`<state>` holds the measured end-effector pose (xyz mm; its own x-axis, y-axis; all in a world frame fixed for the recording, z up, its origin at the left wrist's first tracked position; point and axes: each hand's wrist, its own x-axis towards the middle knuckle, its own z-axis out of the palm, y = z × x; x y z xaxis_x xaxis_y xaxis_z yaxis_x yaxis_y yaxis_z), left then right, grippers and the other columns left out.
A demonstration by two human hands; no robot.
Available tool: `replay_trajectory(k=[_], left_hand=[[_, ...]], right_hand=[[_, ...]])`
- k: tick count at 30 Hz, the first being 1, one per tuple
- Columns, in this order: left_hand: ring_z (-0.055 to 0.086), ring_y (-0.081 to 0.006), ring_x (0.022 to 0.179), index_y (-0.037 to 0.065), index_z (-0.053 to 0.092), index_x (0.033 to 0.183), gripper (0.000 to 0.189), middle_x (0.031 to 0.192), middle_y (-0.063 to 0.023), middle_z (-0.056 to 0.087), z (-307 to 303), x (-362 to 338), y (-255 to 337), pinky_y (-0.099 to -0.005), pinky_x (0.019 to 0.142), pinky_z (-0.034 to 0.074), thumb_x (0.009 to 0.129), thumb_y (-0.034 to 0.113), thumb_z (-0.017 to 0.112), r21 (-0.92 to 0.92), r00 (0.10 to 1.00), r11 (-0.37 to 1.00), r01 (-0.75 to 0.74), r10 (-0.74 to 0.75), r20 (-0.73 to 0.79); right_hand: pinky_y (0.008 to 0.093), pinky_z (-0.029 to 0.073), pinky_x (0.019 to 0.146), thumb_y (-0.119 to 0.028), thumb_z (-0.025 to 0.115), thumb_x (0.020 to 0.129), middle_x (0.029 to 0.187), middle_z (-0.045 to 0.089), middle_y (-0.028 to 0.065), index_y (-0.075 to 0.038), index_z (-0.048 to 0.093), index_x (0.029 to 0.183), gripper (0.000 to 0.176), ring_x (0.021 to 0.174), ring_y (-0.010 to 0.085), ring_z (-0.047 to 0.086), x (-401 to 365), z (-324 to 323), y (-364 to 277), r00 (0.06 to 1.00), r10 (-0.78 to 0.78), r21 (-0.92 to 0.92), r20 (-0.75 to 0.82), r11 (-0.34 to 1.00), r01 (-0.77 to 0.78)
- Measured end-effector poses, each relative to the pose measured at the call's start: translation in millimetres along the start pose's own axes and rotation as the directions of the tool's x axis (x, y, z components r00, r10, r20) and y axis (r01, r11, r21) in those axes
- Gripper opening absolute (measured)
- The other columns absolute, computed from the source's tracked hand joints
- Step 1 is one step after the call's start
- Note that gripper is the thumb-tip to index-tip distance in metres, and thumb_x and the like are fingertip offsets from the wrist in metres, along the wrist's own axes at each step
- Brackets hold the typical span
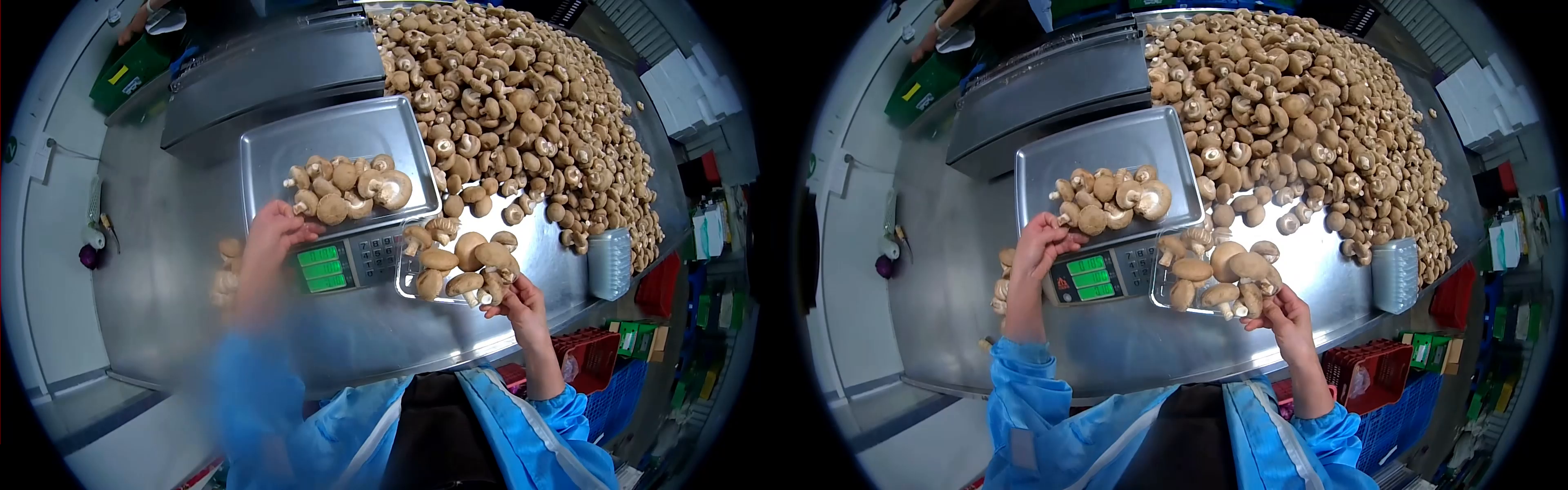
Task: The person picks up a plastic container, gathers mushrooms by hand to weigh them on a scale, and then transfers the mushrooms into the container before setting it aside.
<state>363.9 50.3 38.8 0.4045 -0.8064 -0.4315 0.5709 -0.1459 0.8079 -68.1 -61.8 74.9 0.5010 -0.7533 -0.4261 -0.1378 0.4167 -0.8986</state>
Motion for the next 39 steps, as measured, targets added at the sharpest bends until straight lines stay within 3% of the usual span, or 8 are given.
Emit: replay_trajectory(k=[12, 19, 23, 25, 27, 32, 37, 39], left_hand=[[0.068, -0.0416, 0.096, 0.004, 0.048, 0.086, 0.013, 0.093, -0.0209, 0.063, -16, 28, 65, -0.0357, 0.073, 0.062, 0.089, -0.008, 0.052, -0.102, 0.958, 0.960, -0.263, 0.272, 0.090], [0.066, -0.0446, 0.096, -0.002, 0.050, 0.085, 0.008, 0.097, -0.0215, 0.060, -39, 93, 105, -0.0424, 0.082, 0.059, 0.089, -0.008, 0.051, -0.078, 0.937, 0.936, -0.343, 0.336, -0.091], [0.063, -0.0451, 0.104, -0.009, 0.054, 0.095, 0.006, 0.107, -0.0243, 0.061, -50, 116, 116, -0.0447, 0.093, 0.055, 0.091, -0.005, 0.055, -0.139, 0.919, 0.910, -0.390, 0.375, -0.123], [0.060, -0.0423, 0.111, -0.015, 0.052, 0.112, 0.024, 0.117, -0.0275, 0.060, -59, 126, 115, -0.0457, 0.102, 0.049, 0.094, 0.000, 0.054, -0.198, 0.925, 0.903, -0.380, 0.368, -0.098], [0.061, -0.0398, 0.114, -0.016, 0.051, 0.116, 0.026, 0.119, -0.0271, 0.060, -53, 121, 107, -0.0395, 0.095, 0.055, 0.097, 0.002, 0.052, -0.271, 0.919, 0.883, -0.384, 0.337, -0.202], [0.064, -0.0343, 0.108, -0.010, 0.050, 0.121, 0.027, 0.119, -0.0256, 0.061, -37, 69, 70, -0.0362, 0.091, 0.057, 0.098, 0.003, 0.052, 0.087, 0.850, 0.911, -0.403, 0.408, -0.333], [0.067, -0.0293, 0.103, -0.007, 0.051, 0.121, 0.026, 0.116, -0.0220, 0.063, -55, 14, 40, -0.0333, 0.087, 0.058, 0.098, 0.005, 0.053, 0.290, 0.781, 0.875, -0.388, 0.479, -0.400], [0.067, -0.0244, 0.102, -0.006, 0.055, 0.117, 0.025, 0.111, -0.0180, 0.066, -71, 0, 42, -0.0308, 0.085, 0.055, 0.095, 0.006, 0.058, 0.371, 0.775, 0.827, -0.422, 0.542, -0.325]], right_hand=[[0.0315, 0.060, 0.073, -0.003, 0.042, 0.100, 0.103, 0.066, 0.0172, 0.008, 0.045, 0.133, 0.035, 0.080, 0.0247, 0.071, 60, 50, -32, 0.992, 0.027, -0.030, 0.127, 0.999, -0.024], [0.0317, 0.061, 0.072, -0.004, 0.043, 0.100, 0.109, 0.063, 0.0181, 0.009, 0.045, 0.131, 0.034, 0.084, 0.0265, 0.071, 127, 93, -35, 0.980, 0.028, -0.013, 0.196, 1.000, -0.026], [0.0297, 0.061, 0.072, -0.006, 0.043, 0.102, 0.107, 0.064, 0.0157, 0.007, 0.046, 0.132, 0.033, 0.086, 0.0242, 0.071, 153, 112, -34, 0.977, 0.006, -0.025, 0.214, 1.000, 0.000], [0.0299, 0.061, 0.072, -0.006, 0.043, 0.102, 0.103, 0.063, 0.0150, 0.007, 0.047, 0.128, 0.030, 0.085, 0.0244, 0.071, 166, 119, -33, 0.974, 0.033, -0.060, 0.225, 0.998, -0.020], [0.0297, 0.061, 0.072, -0.005, 0.045, 0.101, 0.099, 0.063, 0.0140, 0.009, 0.050, 0.120, 0.023, 0.084, 0.0242, 0.071, 169, 131, -43, 0.985, 0.035, -0.126, 0.168, 0.992, -0.014], [0.0282, 0.059, 0.068, -0.005, 0.050, 0.099, 0.098, 0.065, 0.0135, 0.009, 0.050, 0.127, 0.031, 0.080, 0.0190, 0.070, 177, 124, -46, 0.979, 0.000, -0.398, 0.202, 0.914, 0.082], [0.0266, 0.056, 0.067, -0.005, 0.052, 0.099, 0.100, 0.069, 0.0110, 0.005, 0.057, 0.125, 0.029, 0.077, 0.0151, 0.068, 147, 100, -48, 0.975, -0.209, -0.430, 0.072, 0.876, 0.219], [0.0256, 0.055, 0.067, -0.005, 0.051, 0.099, 0.100, 0.069, 0.0102, 0.004, 0.061, 0.121, 0.026, 0.076, 0.0138, 0.068, 130, 87, -39, 0.965, -0.259, -0.391, 0.042, 0.884, 0.255]])
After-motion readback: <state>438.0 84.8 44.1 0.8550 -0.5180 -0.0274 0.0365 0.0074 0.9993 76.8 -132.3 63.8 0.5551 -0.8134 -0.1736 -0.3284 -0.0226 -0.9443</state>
